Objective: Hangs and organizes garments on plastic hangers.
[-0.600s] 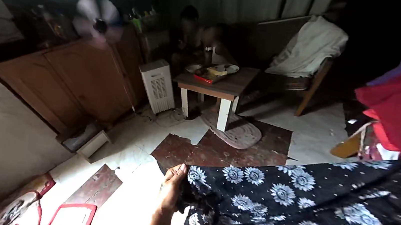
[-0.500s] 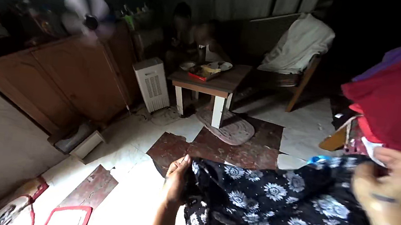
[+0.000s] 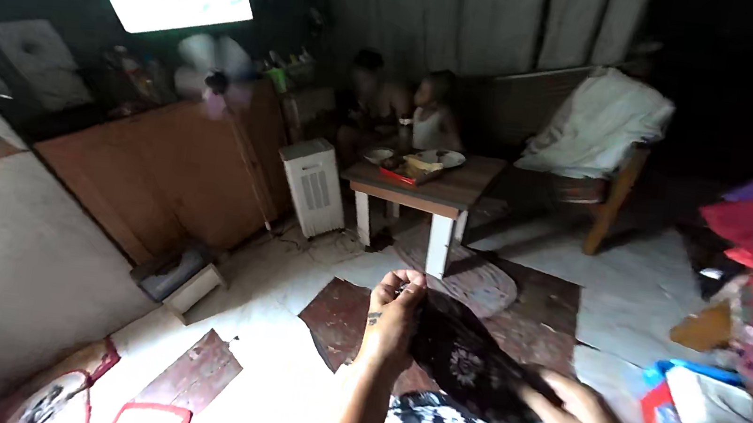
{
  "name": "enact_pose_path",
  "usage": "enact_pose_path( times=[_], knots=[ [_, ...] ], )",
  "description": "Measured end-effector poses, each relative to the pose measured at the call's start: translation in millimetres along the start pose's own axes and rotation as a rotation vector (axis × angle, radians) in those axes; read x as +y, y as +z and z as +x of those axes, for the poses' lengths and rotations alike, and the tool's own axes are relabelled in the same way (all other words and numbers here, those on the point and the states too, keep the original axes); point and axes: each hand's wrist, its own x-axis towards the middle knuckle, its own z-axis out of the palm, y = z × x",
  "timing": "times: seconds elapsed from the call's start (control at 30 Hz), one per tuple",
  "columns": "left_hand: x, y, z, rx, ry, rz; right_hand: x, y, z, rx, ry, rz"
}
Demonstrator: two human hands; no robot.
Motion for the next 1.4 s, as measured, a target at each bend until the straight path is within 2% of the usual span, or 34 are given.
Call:
enact_pose_path(
  times=[0.07, 0.13, 0.2, 0.27, 0.3, 0.4, 0.5, 0.57, 0.63, 0.67, 0.77, 0.87, 0.93, 1.0, 1.1, 1.2, 1.3, 1.4],
  knots=[
    [0.7, -15.9, 5.4, -0.029, 0.027, 0.032, 0.9, -21.2, 11.3, -0.082, -0.093, -0.016],
    [0.4, -28.9, 5.9, -0.182, 0.023, 0.166, 3.6, -36.1, 20.2, -0.147, -0.098, -0.022],
    [-5.7, -33.6, 5.0, -0.324, 0.066, 0.565, 7.6, -39.4, 24.4, -0.083, 0.006, 0.092],
    [-22.7, -22.5, 1.7, -0.363, 0.081, 0.994, -1.4, -26.5, 26.2, 0.001, 0.105, 0.318],
    [-37.7, -13.1, -0.7, -0.39, 0.111, 1.036, -8.1, -16.0, 24.5, 0.009, 0.104, 0.421],
    [-79.0, 17.8, -8.2, -0.454, 0.276, 0.705, -21.4, 7.1, 19.7, 0.035, 0.096, 0.448],
    [-101.2, 42.1, -17.1, -0.402, 0.398, 0.511, -22.0, 0.6, 16.7, 0.131, 0.052, 0.084],
    [-101.2, 48.2, -21.5, -0.492, 0.39, 0.475, -16.9, -13.2, 14.7, 0.155, 0.029, -0.065],
    [-96.2, 53.2, -24.2, -0.61, 0.303, 0.469, -11.6, -26.2, 13.5, 0.158, 0.036, -0.119],
    [-96.0, 57.7, -24.8, -0.61, 0.269, 0.498, -12.8, -31.2, 12.0, 0.148, 0.05, -0.129],
    [-104.4, 71.9, -24.5, -0.456, 0.231, 0.599, -18.4, -41.8, 7.7, 0.149, 0.068, -0.128],
    [-113.8, 81.3, -21.8, -0.268, 0.382, 0.676, -12.9, -50.3, 7.3, 0.185, 0.017, -0.112],
    [-121.3, 85.0, -21.2, -0.217, 0.502, 0.713, -8.4, -53.3, 5.8, 0.201, -0.007, -0.129],
    [-124.3, 86.3, -22.6, -0.314, 0.533, 0.679, -7.5, -58.6, 4.5, 0.212, -0.011, -0.163],
    [-122.1, 89.0, -24.6, -0.474, 0.433, 0.659, -6.5, -63.8, 2.0, 0.183, 0.019, -0.211],
    [-124.3, 91.5, -23.1, -0.436, 0.37, 0.711, -10.6, -65.6, -4.2, 0.132, 0.02, -0.225],
    [-127.7, 94.6, -21.4, -0.407, 0.423, 0.712, -17.2, -69.5, -10.8, 0.123, 0.004, -0.193],
    [-132.8, 100.1, -20.9, -0.376, 0.327, 0.752, -24.6, -74.9, -18.8, 0.106, -0.064, 0.023]
  ],
)
